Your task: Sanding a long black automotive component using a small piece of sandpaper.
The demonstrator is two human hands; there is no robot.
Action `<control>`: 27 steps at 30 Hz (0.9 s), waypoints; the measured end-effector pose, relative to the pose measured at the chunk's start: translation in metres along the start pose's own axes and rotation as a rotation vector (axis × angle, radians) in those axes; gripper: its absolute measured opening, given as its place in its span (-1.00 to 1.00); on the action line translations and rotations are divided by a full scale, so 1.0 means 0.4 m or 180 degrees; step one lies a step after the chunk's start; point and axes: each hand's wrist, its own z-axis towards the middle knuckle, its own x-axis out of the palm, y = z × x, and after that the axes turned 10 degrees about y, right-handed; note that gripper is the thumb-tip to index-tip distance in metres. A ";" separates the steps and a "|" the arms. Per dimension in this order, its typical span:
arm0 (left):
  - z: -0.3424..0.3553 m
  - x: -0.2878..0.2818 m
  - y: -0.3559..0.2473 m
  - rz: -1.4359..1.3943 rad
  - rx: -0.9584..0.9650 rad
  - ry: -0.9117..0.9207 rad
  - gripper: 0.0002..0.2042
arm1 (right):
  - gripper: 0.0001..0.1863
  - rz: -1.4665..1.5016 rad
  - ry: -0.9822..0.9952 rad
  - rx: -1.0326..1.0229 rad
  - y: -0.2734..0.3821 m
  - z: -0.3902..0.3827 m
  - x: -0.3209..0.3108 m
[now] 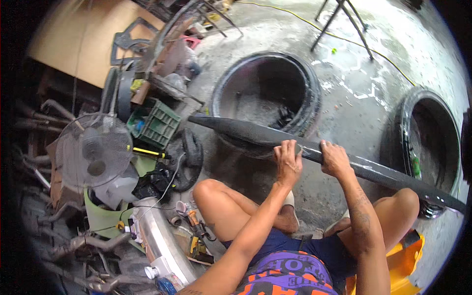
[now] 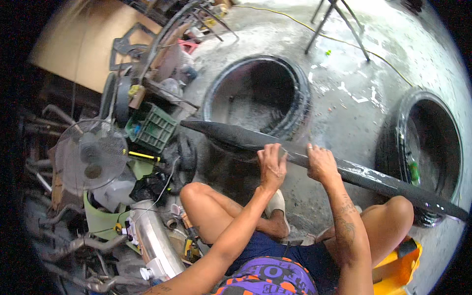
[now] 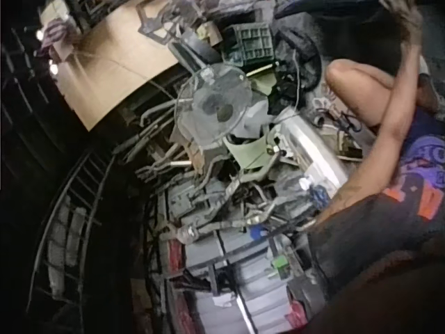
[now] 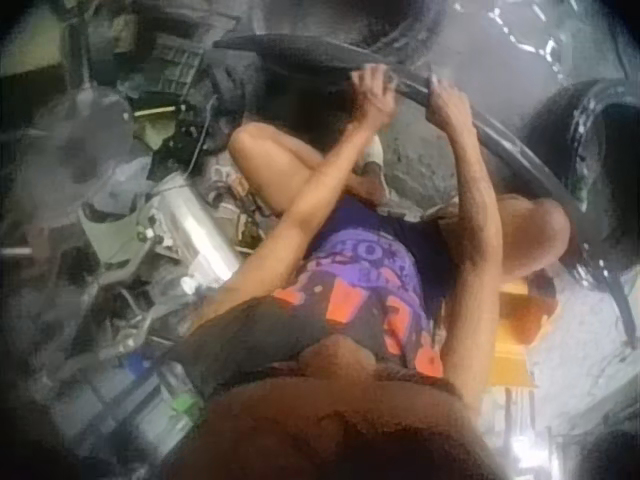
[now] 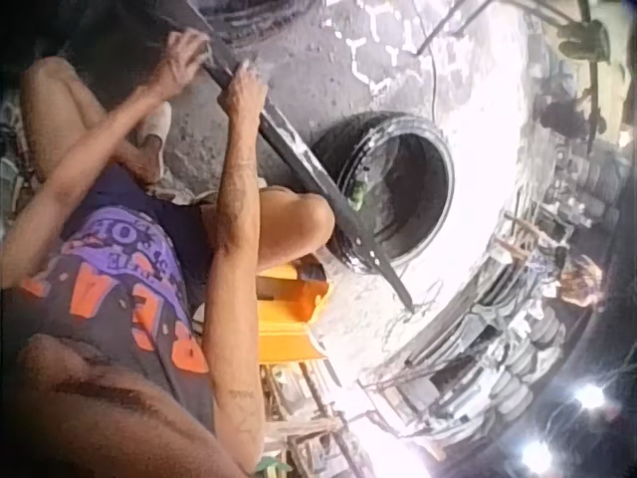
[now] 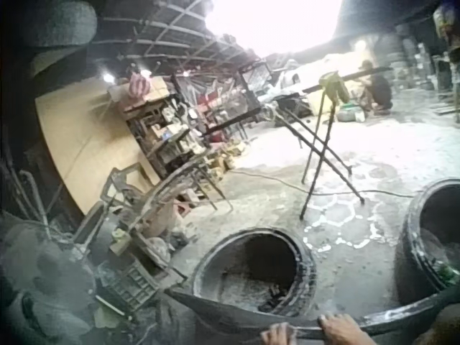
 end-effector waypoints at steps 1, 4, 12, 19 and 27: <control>0.007 -0.014 0.010 -0.0033 0.0067 0.0039 -0.63 | -0.30 0.0080 0.0164 0.0049 0.008 0.004 -0.018; 0.042 -0.050 0.064 0.0215 -0.0001 0.0011 -0.68 | -0.29 0.0161 0.0327 0.0054 -0.026 0.029 -0.031; 0.054 -0.190 0.215 0.0164 -0.0236 -0.0756 -0.67 | -0.07 0.0120 -0.0159 0.0181 0.039 0.125 0.003; 0.029 -0.212 0.258 -0.0026 -0.0350 -0.0623 -0.68 | -0.03 0.0033 -0.0066 0.0128 0.022 0.089 0.040; 0.039 -0.068 0.208 0.0331 -0.0255 -0.0508 -0.75 | -0.29 0.0020 0.0190 0.0045 0.077 0.060 0.001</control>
